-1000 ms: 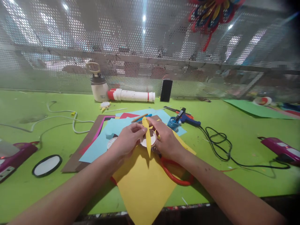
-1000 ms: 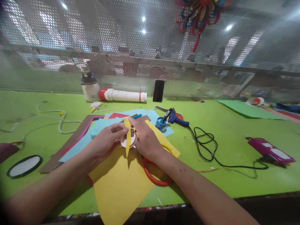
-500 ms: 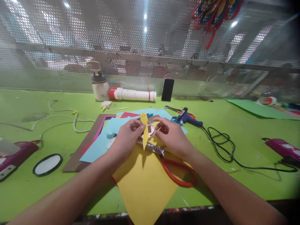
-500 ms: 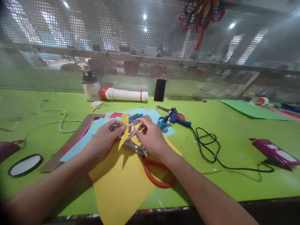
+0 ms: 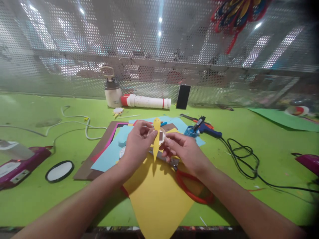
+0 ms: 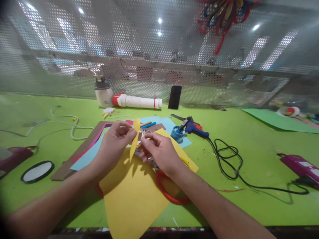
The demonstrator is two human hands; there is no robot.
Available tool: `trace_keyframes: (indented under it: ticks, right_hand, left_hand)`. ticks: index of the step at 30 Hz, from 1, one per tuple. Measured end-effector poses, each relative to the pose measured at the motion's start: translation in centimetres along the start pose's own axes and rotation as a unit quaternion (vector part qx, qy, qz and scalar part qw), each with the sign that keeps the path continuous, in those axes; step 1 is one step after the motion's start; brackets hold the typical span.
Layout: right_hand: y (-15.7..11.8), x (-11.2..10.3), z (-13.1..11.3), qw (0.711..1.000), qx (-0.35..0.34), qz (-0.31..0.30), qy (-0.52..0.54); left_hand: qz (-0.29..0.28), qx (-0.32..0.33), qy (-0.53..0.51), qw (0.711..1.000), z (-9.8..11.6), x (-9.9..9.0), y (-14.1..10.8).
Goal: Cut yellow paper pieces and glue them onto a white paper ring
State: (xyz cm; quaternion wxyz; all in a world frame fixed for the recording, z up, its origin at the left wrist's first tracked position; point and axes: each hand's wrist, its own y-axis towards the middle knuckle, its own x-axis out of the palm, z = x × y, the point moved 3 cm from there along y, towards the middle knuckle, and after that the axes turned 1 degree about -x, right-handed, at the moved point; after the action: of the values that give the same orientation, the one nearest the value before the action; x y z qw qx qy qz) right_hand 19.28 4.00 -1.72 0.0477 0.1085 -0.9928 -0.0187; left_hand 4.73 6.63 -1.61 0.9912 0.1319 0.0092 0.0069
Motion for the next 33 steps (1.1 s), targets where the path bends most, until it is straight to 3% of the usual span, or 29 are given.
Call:
trace_keyframes:
  ticks: [9,16,33]
  right_hand:
    - [-0.15,-0.04,-0.2,0.999,0.022,0.005,0.03]
    - [-0.11,-0.12,-0.11,0.999,0.032,0.012,0.027]
    - [0.05,-0.37,0.42,0.999,0.05,-0.001,0.02]
  left_hand:
    - [0.005,-0.022,-0.022,1.0,-0.04,0.0,0.03]
    - [-0.031,-0.021,0.005,0.999,-0.23,0.4,-0.33]
    - [-0.054,-0.068,-0.059,0.994,0.43,0.38,-0.47]
